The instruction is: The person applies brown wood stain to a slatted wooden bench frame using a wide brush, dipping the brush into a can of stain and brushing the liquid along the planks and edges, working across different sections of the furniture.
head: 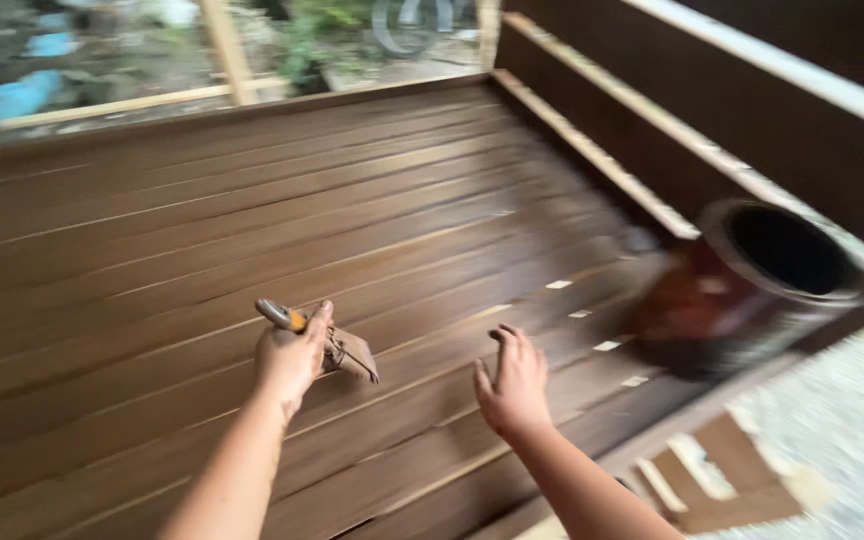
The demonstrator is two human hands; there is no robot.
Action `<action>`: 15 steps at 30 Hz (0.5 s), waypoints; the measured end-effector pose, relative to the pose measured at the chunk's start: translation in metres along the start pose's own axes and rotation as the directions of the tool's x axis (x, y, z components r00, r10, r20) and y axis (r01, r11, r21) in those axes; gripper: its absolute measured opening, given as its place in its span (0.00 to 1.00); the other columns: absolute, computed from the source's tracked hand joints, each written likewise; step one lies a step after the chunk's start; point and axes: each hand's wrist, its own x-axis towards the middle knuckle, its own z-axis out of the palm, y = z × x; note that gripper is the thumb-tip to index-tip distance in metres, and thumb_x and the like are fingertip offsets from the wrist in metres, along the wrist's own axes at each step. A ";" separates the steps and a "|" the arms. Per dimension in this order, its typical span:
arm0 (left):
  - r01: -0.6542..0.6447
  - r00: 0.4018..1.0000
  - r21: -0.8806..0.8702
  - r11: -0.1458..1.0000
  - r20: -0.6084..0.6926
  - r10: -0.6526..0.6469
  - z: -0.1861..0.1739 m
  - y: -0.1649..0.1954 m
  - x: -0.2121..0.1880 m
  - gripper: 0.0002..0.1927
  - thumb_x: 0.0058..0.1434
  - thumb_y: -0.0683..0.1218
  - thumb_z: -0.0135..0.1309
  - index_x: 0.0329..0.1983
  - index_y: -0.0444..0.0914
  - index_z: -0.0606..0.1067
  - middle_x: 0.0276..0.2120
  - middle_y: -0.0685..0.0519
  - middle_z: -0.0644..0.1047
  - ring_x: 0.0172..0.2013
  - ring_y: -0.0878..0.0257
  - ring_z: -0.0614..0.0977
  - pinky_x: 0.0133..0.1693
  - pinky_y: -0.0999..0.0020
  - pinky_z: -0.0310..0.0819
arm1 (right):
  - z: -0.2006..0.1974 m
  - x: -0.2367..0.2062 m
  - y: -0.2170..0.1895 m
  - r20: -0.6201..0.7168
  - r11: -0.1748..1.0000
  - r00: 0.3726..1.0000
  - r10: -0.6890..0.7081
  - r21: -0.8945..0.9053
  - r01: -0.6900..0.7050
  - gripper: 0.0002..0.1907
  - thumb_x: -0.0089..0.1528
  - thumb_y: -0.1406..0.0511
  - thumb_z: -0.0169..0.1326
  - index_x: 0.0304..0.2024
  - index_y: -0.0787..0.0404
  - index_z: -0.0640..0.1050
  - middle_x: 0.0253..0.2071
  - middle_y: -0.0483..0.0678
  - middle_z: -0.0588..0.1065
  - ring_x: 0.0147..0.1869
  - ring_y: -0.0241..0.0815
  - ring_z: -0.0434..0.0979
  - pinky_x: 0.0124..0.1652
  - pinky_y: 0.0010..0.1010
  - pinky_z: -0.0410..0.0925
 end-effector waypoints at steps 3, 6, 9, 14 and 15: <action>-0.017 0.976 -0.191 0.981 0.208 0.058 0.086 0.029 -0.003 0.09 0.63 0.50 0.62 0.34 0.40 0.78 0.20 0.58 0.72 0.17 0.69 0.68 0.19 0.73 0.58 | -0.034 0.005 0.048 -0.070 0.986 0.996 0.063 0.158 -0.052 0.27 0.60 0.63 0.57 0.60 0.62 0.67 0.65 0.57 0.66 0.71 0.58 0.62 0.66 0.46 0.57; -0.049 0.922 -0.381 0.923 0.339 0.189 0.165 0.086 -0.015 0.06 0.62 0.46 0.61 0.35 0.40 0.75 0.21 0.56 0.77 0.17 0.67 0.75 0.18 0.72 0.65 | -0.066 0.016 0.082 -0.129 0.981 0.992 0.003 0.194 0.023 0.27 0.60 0.65 0.58 0.60 0.64 0.67 0.64 0.61 0.66 0.70 0.61 0.64 0.66 0.43 0.59; -0.156 0.837 -0.474 0.867 0.402 0.371 0.229 0.155 -0.032 0.05 0.65 0.46 0.58 0.38 0.40 0.76 0.25 0.55 0.77 0.20 0.68 0.77 0.20 0.74 0.65 | -0.091 0.020 0.105 -0.111 0.958 0.994 0.022 0.287 0.011 0.28 0.61 0.65 0.57 0.62 0.64 0.65 0.63 0.62 0.66 0.69 0.62 0.65 0.65 0.43 0.60; -0.347 0.485 -0.475 0.809 0.647 0.588 0.347 0.222 -0.060 0.08 0.65 0.47 0.56 0.38 0.38 0.80 0.29 0.55 0.81 0.26 0.68 0.81 0.28 0.73 0.77 | -0.109 0.021 0.132 -0.016 0.904 0.990 0.139 0.411 -0.120 0.29 0.62 0.65 0.56 0.64 0.62 0.64 0.63 0.60 0.67 0.69 0.58 0.66 0.65 0.41 0.61; -0.316 0.451 -0.466 0.826 0.692 0.563 0.373 0.225 -0.067 0.08 0.62 0.47 0.59 0.35 0.37 0.80 0.28 0.54 0.81 0.26 0.67 0.81 0.28 0.70 0.77 | -0.108 0.022 0.136 0.002 0.892 0.988 0.156 0.429 -0.142 0.29 0.62 0.65 0.56 0.65 0.62 0.63 0.63 0.60 0.67 0.69 0.57 0.66 0.65 0.41 0.62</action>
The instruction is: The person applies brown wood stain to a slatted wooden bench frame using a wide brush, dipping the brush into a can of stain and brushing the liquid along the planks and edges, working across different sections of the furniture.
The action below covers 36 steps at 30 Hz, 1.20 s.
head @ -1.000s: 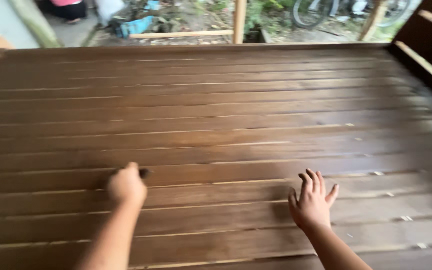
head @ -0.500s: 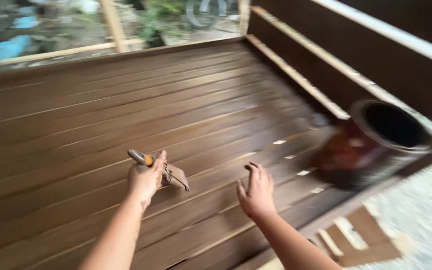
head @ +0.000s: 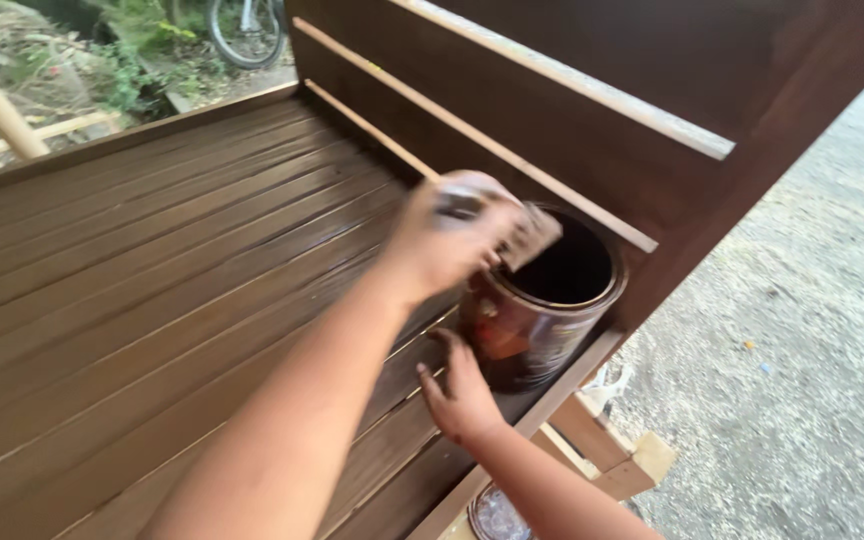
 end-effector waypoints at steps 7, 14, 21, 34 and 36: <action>0.118 0.962 0.759 0.640 0.073 -0.265 0.076 -0.080 0.063 0.11 0.55 0.50 0.63 0.37 0.38 0.82 0.35 0.43 0.83 0.37 0.50 0.84 0.41 0.59 0.78 | 0.012 0.004 0.029 0.051 0.834 0.996 -0.069 0.551 0.029 0.37 0.58 0.68 0.61 0.67 0.71 0.64 0.66 0.62 0.66 0.69 0.58 0.63 0.63 0.45 0.60; 0.176 0.931 0.787 0.592 0.063 -0.360 0.081 -0.097 0.073 0.13 0.53 0.49 0.64 0.41 0.42 0.81 0.38 0.46 0.82 0.40 0.50 0.83 0.44 0.58 0.78 | 0.003 0.007 0.029 0.184 0.789 0.981 0.068 0.591 -0.166 0.26 0.62 0.67 0.56 0.62 0.70 0.71 0.60 0.59 0.76 0.64 0.52 0.73 0.60 0.42 0.66; 0.238 0.971 -0.013 0.971 -0.007 -0.238 0.004 -0.051 0.026 0.09 0.63 0.47 0.58 0.40 0.37 0.81 0.30 0.50 0.82 0.24 0.64 0.81 0.26 0.68 0.78 | -0.019 0.012 0.009 -0.037 0.993 0.996 0.083 0.085 -0.079 0.22 0.64 0.64 0.53 0.59 0.67 0.73 0.58 0.62 0.76 0.65 0.58 0.73 0.62 0.37 0.64; -0.065 0.813 -0.865 0.497 -0.335 -0.477 -0.066 -0.084 -0.055 0.15 0.66 0.51 0.55 0.45 0.34 0.76 0.31 0.46 0.78 0.28 0.59 0.81 0.29 0.70 0.81 | 0.020 -0.001 0.023 0.093 0.976 0.985 0.144 -0.177 -0.126 0.35 0.62 0.58 0.57 0.68 0.62 0.62 0.67 0.63 0.65 0.71 0.62 0.63 0.66 0.43 0.59; -0.154 0.795 -0.873 0.463 -0.387 -0.467 -0.099 -0.083 -0.080 0.13 0.65 0.50 0.58 0.42 0.35 0.76 0.30 0.46 0.78 0.27 0.60 0.81 0.28 0.71 0.80 | 0.033 -0.001 0.028 0.135 0.975 0.984 0.113 -0.208 -0.084 0.38 0.62 0.58 0.58 0.70 0.61 0.60 0.70 0.62 0.60 0.73 0.63 0.58 0.67 0.44 0.56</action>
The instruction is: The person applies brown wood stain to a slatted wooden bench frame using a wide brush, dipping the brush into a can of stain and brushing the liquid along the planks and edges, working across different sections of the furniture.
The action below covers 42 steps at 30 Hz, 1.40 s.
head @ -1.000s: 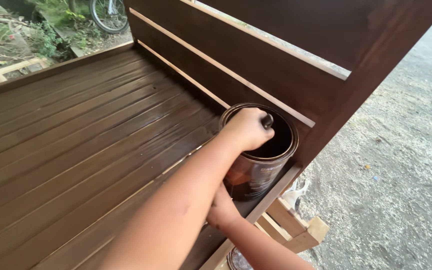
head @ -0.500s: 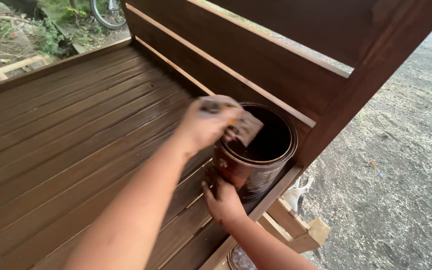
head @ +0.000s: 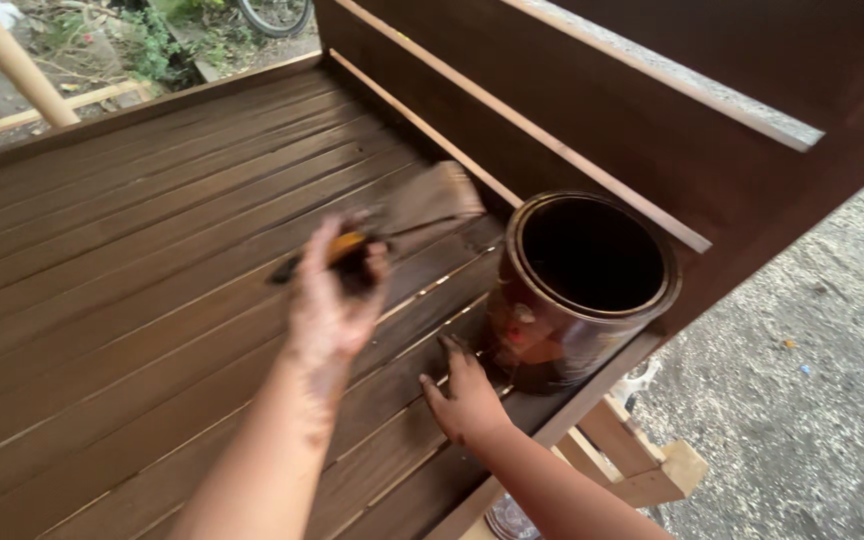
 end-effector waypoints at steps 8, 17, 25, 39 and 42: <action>-0.199 0.931 0.208 0.958 -0.265 0.251 -0.181 0.141 -0.090 0.10 0.65 0.43 0.60 0.48 0.37 0.80 0.36 0.56 0.78 0.30 0.66 0.76 0.32 0.75 0.69 | 0.031 0.014 0.012 -0.031 0.960 0.999 -0.010 -0.279 0.001 0.41 0.60 0.55 0.57 0.70 0.63 0.57 0.75 0.60 0.52 0.78 0.63 0.46 0.70 0.50 0.47; -0.378 0.924 0.563 0.735 0.177 0.339 -0.273 0.139 -0.174 0.17 0.65 0.51 0.57 0.49 0.34 0.77 0.54 0.54 0.79 0.41 0.61 0.82 0.42 0.68 0.78 | 0.030 0.014 0.014 -0.068 0.930 0.997 -0.042 -0.368 0.014 0.40 0.63 0.54 0.52 0.71 0.66 0.55 0.74 0.61 0.52 0.78 0.62 0.46 0.72 0.48 0.45; -0.088 0.959 0.859 0.504 -0.064 0.276 -0.193 0.023 -0.076 0.09 0.65 0.43 0.55 0.46 0.35 0.75 0.28 0.52 0.81 0.25 0.65 0.81 0.27 0.69 0.76 | 0.024 0.008 0.011 -0.089 0.931 0.996 0.025 -0.360 -0.055 0.43 0.60 0.53 0.54 0.67 0.73 0.55 0.72 0.70 0.51 0.75 0.66 0.49 0.69 0.46 0.48; -0.233 0.918 0.919 0.318 0.101 0.383 -0.067 -0.217 0.154 0.09 0.53 0.46 0.64 0.34 0.38 0.79 0.28 0.49 0.81 0.30 0.58 0.83 0.34 0.63 0.77 | 0.027 0.000 0.031 0.080 0.806 0.983 -0.166 -0.563 0.182 0.43 0.57 0.50 0.51 0.65 0.72 0.60 0.67 0.70 0.56 0.69 0.73 0.52 0.65 0.60 0.45; -0.229 0.938 0.933 0.278 0.135 0.319 -0.046 -0.224 0.172 0.12 0.50 0.47 0.65 0.35 0.39 0.79 0.30 0.47 0.82 0.33 0.55 0.84 0.38 0.60 0.78 | 0.024 0.002 0.026 0.432 0.742 0.858 0.278 -0.664 0.094 0.30 0.67 0.52 0.41 0.68 0.57 0.61 0.72 0.54 0.57 0.76 0.65 0.49 0.69 0.60 0.43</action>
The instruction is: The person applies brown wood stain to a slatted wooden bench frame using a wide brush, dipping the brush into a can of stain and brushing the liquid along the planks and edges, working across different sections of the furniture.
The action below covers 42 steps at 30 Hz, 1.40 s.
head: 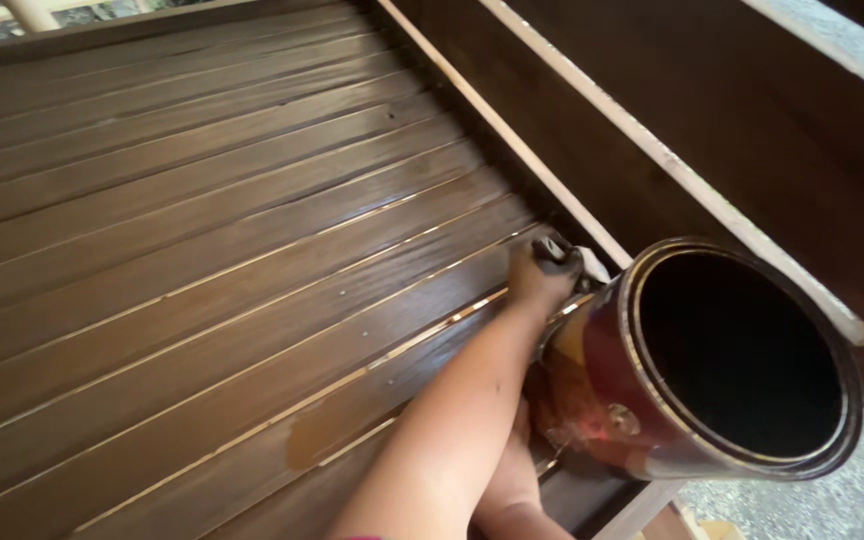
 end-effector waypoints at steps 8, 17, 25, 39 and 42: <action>0.121 0.969 0.348 0.930 0.163 -0.187 -0.001 0.014 0.017 0.10 0.55 0.50 0.64 0.37 0.42 0.83 0.37 0.45 0.84 0.41 0.52 0.84 0.45 0.57 0.77 | 0.007 0.002 0.001 -0.392 0.991 0.917 -0.072 0.078 0.111 0.34 0.63 0.53 0.46 0.67 0.63 0.62 0.70 0.62 0.58 0.74 0.67 0.49 0.67 0.57 0.43; -0.081 0.986 0.433 0.898 0.167 0.009 -0.209 -0.055 -0.061 0.19 0.57 0.54 0.64 0.46 0.38 0.78 0.35 0.49 0.83 0.35 0.59 0.84 0.38 0.63 0.79 | 0.005 0.006 -0.001 -0.520 0.952 0.839 0.160 0.305 0.008 0.43 0.58 0.51 0.56 0.62 0.76 0.60 0.66 0.71 0.58 0.73 0.71 0.50 0.68 0.50 0.49; 0.199 0.975 0.277 0.940 0.041 -0.219 -0.478 -0.002 -0.215 0.09 0.62 0.47 0.57 0.39 0.37 0.78 0.28 0.56 0.76 0.29 0.69 0.75 0.27 0.68 0.73 | -0.011 0.002 -0.016 -0.647 0.953 0.736 0.197 0.304 0.012 0.32 0.60 0.55 0.53 0.60 0.69 0.66 0.66 0.65 0.63 0.72 0.63 0.58 0.67 0.47 0.56; 0.048 0.998 0.090 0.995 0.036 -0.051 -0.367 -0.031 -0.188 0.07 0.63 0.46 0.59 0.40 0.39 0.75 0.27 0.58 0.73 0.27 0.70 0.73 0.27 0.70 0.68 | -0.019 -0.019 -0.044 -0.543 0.876 0.733 0.410 0.457 -0.153 0.37 0.58 0.53 0.56 0.61 0.72 0.64 0.66 0.66 0.61 0.72 0.65 0.56 0.67 0.48 0.54; 0.056 0.998 0.106 0.993 -0.010 -0.056 -0.251 -0.049 -0.127 0.22 0.56 0.48 0.61 0.53 0.41 0.69 0.33 0.57 0.78 0.30 0.64 0.78 0.31 0.66 0.75 | -0.022 -0.023 -0.045 -0.500 0.872 0.764 0.408 0.462 -0.164 0.40 0.56 0.53 0.57 0.62 0.72 0.63 0.66 0.66 0.60 0.72 0.65 0.55 0.67 0.48 0.54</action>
